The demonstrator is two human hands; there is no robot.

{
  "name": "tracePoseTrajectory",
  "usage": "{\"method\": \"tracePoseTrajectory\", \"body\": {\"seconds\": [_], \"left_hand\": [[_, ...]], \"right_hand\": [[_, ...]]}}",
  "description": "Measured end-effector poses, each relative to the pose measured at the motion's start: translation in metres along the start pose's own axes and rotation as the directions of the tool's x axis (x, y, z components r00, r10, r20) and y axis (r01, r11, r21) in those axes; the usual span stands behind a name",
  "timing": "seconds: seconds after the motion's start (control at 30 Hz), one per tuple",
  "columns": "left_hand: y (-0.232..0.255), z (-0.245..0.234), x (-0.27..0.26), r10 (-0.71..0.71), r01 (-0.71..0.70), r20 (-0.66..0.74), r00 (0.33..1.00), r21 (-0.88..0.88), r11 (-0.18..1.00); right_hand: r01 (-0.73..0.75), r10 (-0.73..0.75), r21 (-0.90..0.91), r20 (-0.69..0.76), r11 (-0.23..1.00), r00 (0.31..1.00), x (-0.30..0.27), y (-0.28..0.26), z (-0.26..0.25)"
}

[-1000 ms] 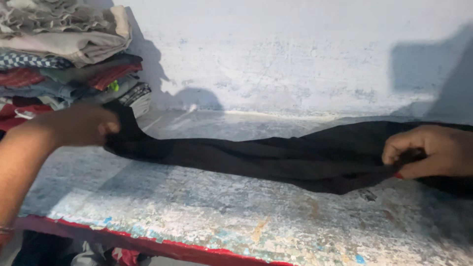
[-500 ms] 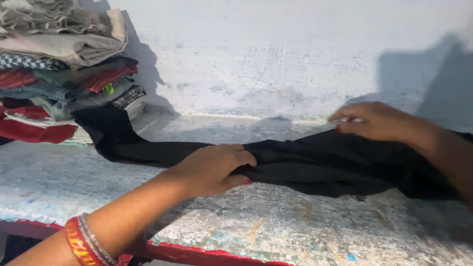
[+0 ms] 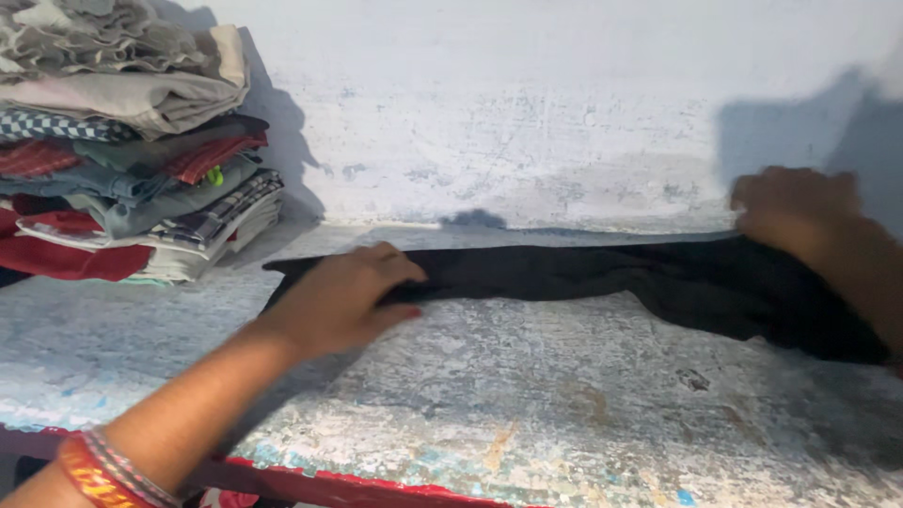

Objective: The person folds a white t-shirt and a black long-sleeved shirt by hand on a red shelf, smoothing and aligning each piece before stacking them with other folded clothes.

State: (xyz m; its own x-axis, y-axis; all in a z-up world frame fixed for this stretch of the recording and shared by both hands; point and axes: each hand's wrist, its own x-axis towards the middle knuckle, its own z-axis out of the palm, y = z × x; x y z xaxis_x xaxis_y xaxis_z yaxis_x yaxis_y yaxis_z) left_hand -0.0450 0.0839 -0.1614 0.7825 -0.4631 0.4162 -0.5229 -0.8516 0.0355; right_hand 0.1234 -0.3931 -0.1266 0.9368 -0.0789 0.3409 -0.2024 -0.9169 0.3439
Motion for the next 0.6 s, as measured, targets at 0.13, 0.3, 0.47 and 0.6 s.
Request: {"method": "tracePoseTrajectory", "body": {"seconds": [0.13, 0.3, 0.47, 0.6], "left_hand": [[-0.043, -0.008, -0.009, -0.172, 0.173, -0.02, 0.985, 0.117, 0.978], [-0.094, 0.007, -0.013, -0.21, 0.205, 0.039, 0.977, 0.102, 0.973], [-0.134, 0.018, -0.02, -0.269, 0.27, -0.028, 0.963, 0.122, 0.955], [-0.149, -0.004, -0.025, -0.214, 0.223, -0.071, 0.974, 0.151, 0.963]], "right_hand": [[0.65, -0.648, 0.464, -0.192, 0.602, 0.737, -0.024, -0.04, -0.038], [0.639, -0.709, 0.505, -0.073, 0.581, 0.702, -0.061, -0.106, -0.048], [0.622, -0.616, 0.551, -0.228, 0.557, 0.754, -0.045, -0.114, -0.039], [0.455, -0.472, 0.731, -0.205, 0.509, 0.857, -0.014, -0.099, -0.025]]}}
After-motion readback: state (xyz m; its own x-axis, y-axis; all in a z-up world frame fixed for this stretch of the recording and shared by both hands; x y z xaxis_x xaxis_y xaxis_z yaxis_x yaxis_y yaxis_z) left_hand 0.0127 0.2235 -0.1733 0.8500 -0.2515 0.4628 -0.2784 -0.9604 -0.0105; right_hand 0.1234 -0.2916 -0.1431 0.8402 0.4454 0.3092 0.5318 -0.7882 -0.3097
